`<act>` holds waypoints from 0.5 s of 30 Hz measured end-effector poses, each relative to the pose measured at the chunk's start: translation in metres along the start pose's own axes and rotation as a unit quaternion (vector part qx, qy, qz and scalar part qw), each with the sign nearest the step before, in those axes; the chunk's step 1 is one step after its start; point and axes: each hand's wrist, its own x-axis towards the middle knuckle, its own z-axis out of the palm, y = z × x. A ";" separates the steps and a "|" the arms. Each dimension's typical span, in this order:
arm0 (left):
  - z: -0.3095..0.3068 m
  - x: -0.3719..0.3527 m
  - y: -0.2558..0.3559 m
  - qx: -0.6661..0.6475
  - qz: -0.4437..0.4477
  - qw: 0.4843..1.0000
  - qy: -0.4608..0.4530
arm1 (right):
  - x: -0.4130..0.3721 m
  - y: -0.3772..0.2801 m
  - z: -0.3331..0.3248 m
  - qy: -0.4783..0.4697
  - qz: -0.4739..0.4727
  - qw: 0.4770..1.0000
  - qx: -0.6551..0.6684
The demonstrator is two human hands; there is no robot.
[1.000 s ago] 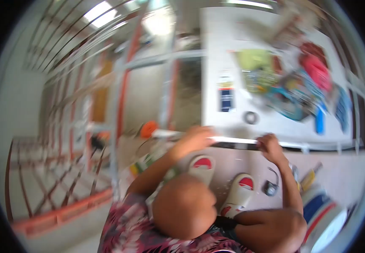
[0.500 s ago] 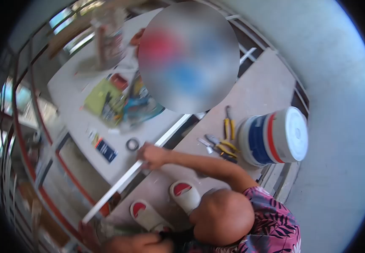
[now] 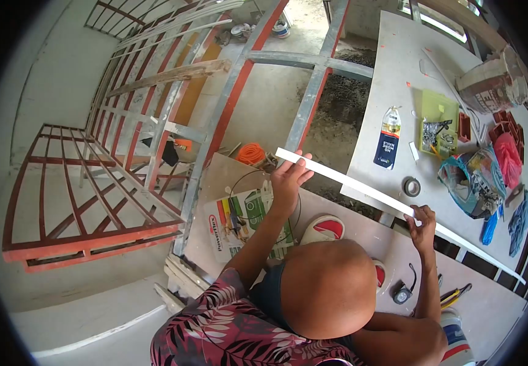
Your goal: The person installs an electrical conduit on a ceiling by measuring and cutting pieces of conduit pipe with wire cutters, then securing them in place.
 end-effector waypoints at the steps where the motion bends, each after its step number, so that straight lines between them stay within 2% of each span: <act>1: 0.001 0.000 0.000 0.007 0.010 1.000 -0.005 | 0.001 0.000 0.000 -0.007 0.002 1.000 -0.008; 2: 0.003 0.000 0.000 0.016 0.019 1.000 -0.012 | 0.001 0.001 0.000 -0.013 0.007 1.000 -0.017; 4: 0.004 0.003 -0.002 0.020 0.028 0.999 0.005 | 0.000 -0.002 0.000 0.037 -0.044 0.998 -0.023; 5: 0.002 0.008 -0.007 0.025 0.017 0.999 0.015 | -0.003 -0.007 -0.003 0.055 -0.033 0.998 -0.025; 8: -0.014 0.008 -0.032 0.070 0.030 0.987 -0.140 | -0.025 -0.015 -0.030 0.104 0.078 0.991 -0.016; 10: -0.017 0.003 -0.042 0.067 -0.005 0.979 -0.195 | -0.054 0.010 -0.054 0.121 0.064 0.988 -0.068; 12: -0.030 0.013 -0.035 0.030 0.000 0.987 -0.158 | -0.087 0.014 -0.083 0.130 0.212 0.969 -0.004; 13: -0.034 0.021 -0.032 0.000 0.006 0.994 -0.107 | -0.108 0.021 -0.092 0.136 0.225 0.965 -0.021; 15: -0.033 0.037 -0.024 -0.025 0.000 0.999 0.022 | -0.155 0.039 -0.093 0.090 0.302 0.943 -0.109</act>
